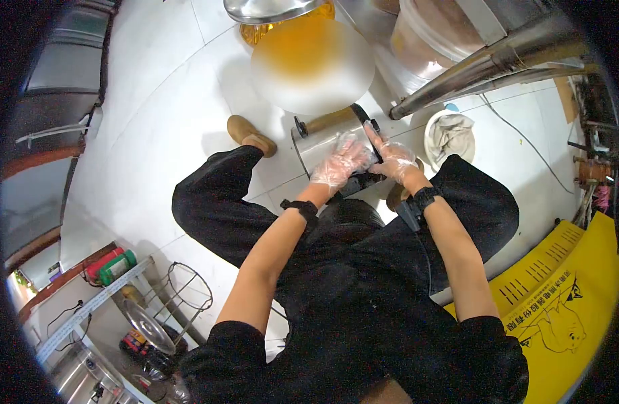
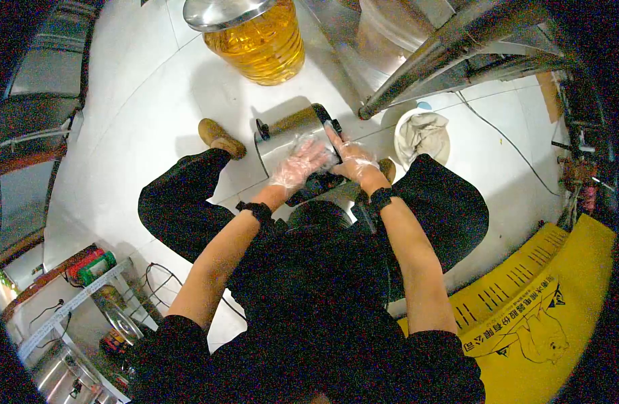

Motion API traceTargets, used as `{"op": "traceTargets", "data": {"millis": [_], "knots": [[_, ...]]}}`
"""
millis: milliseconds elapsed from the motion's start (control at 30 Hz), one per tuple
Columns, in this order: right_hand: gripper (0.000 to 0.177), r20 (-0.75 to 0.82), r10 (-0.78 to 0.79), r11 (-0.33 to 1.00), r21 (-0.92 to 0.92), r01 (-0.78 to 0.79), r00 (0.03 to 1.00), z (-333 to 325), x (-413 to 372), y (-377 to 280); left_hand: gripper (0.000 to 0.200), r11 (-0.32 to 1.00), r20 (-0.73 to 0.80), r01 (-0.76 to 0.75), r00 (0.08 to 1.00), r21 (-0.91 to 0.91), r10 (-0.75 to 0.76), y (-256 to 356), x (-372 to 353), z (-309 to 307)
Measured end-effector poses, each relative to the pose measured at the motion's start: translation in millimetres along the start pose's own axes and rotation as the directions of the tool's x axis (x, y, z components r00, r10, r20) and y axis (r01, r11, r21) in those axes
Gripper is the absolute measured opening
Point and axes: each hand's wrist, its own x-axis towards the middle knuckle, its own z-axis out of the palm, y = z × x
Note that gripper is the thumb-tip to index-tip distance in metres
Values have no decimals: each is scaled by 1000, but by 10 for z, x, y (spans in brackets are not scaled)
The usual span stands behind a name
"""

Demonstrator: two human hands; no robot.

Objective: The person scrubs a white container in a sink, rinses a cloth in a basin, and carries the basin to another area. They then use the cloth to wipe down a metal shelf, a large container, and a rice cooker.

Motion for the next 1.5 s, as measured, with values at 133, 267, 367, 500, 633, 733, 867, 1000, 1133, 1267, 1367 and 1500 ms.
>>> {"op": "traceTargets", "data": {"millis": [133, 267, 367, 500, 633, 733, 867, 1000, 1133, 1267, 1367, 1500], "knots": [[105, -11, -7, 1000, -5, 7, 1000, 22, 14, 17, 55, 965, 90, -259, 963, 52, 253, -221, -188, -91], [107, 86, 29, 998, 51, -34, 996, -84, 22, -86, 51, 888, 170, -393, 917, 238, 360, -630, -597, -347], [106, 49, 14, 999, 34, -16, 999, -42, 55, -96, 54, 934, 283, -315, 923, 171, 259, -701, -660, -508], [105, -56, -22, 1000, -6, 22, 998, 58, 109, -65, 66, 998, 0, -25, 1000, 60, 25, -332, -381, -149], [105, 50, 46, 998, -38, -45, 998, -80, 33, -153, 57, 985, -59, 129, 991, 113, -122, -330, -241, 205], [106, -18, 10, 1000, -22, -10, 1000, -9, 54, -114, 48, 878, -105, 475, 878, 57, -468, -451, -368, 120], [107, 48, 37, 999, -6, -37, 998, 4, 60, -128, 53, 810, -29, 572, 818, 129, -574, -190, -317, -208], [108, 58, 65, 998, -14, -65, 996, 12, 15, -142, 53, 962, -76, 227, 973, 153, -217, 176, -83, -86], [108, -43, 25, 1000, -10, -25, 999, 128, 4, -103, 52, 987, -189, 156, 969, -24, -158, 88, -83, 61], [109, -75, -23, 998, -55, 19, 997, 89, -39, -126, 51, 844, -121, 516, 837, -148, -533, -122, -354, -98], [107, -13, 19, 998, -67, -20, 1000, 49, -14, -177, 52, 813, -121, 581, 804, -47, -582, -76, -343, -64], [100, -24, 76, 985, -152, -79, 997, -89, -111, -495, 58, 914, -126, 398, 906, -78, -405, 91, -179, -109]]}}
